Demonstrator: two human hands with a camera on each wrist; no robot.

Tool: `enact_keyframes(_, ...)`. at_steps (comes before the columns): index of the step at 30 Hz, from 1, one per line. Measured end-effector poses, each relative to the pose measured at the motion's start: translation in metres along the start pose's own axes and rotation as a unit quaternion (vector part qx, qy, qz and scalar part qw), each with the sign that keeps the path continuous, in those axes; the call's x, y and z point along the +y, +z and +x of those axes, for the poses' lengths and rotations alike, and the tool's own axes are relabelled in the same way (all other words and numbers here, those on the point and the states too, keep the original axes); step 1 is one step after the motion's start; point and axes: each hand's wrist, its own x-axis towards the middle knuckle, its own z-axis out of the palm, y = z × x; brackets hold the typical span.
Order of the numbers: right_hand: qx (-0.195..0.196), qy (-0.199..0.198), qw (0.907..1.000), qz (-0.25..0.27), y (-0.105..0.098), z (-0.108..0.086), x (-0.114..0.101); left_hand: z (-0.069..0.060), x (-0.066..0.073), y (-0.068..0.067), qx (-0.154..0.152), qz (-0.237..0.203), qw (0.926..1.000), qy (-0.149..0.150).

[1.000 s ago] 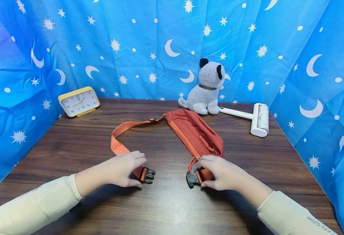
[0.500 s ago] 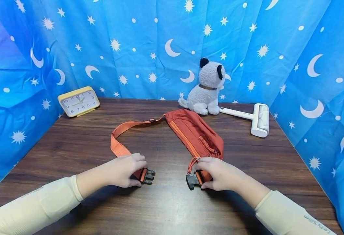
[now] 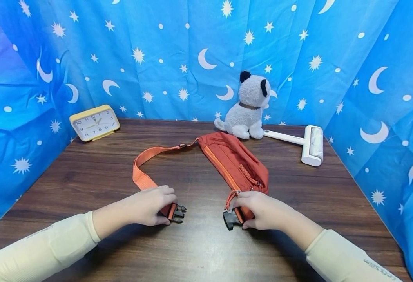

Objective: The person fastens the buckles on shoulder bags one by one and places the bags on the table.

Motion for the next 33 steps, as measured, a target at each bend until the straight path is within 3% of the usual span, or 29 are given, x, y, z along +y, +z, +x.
enact_keyframes(10,-0.002,-0.004,1.0,-0.007,0.0,0.0015,0.0014,0.0002,-0.001,0.0,-0.002,-0.007,0.9998,0.017)
enact_keyframes(23,0.005,0.013,0.9999,-0.006,0.002,0.0008,0.0,0.002,0.0006,-0.0011,-0.007,-0.006,0.9998,0.018)
enact_keyframes(33,0.021,-0.003,0.9997,0.009,-0.0006,0.0002,0.0015,0.0026,-0.001,-0.0017,0.014,0.002,0.9997,0.019)
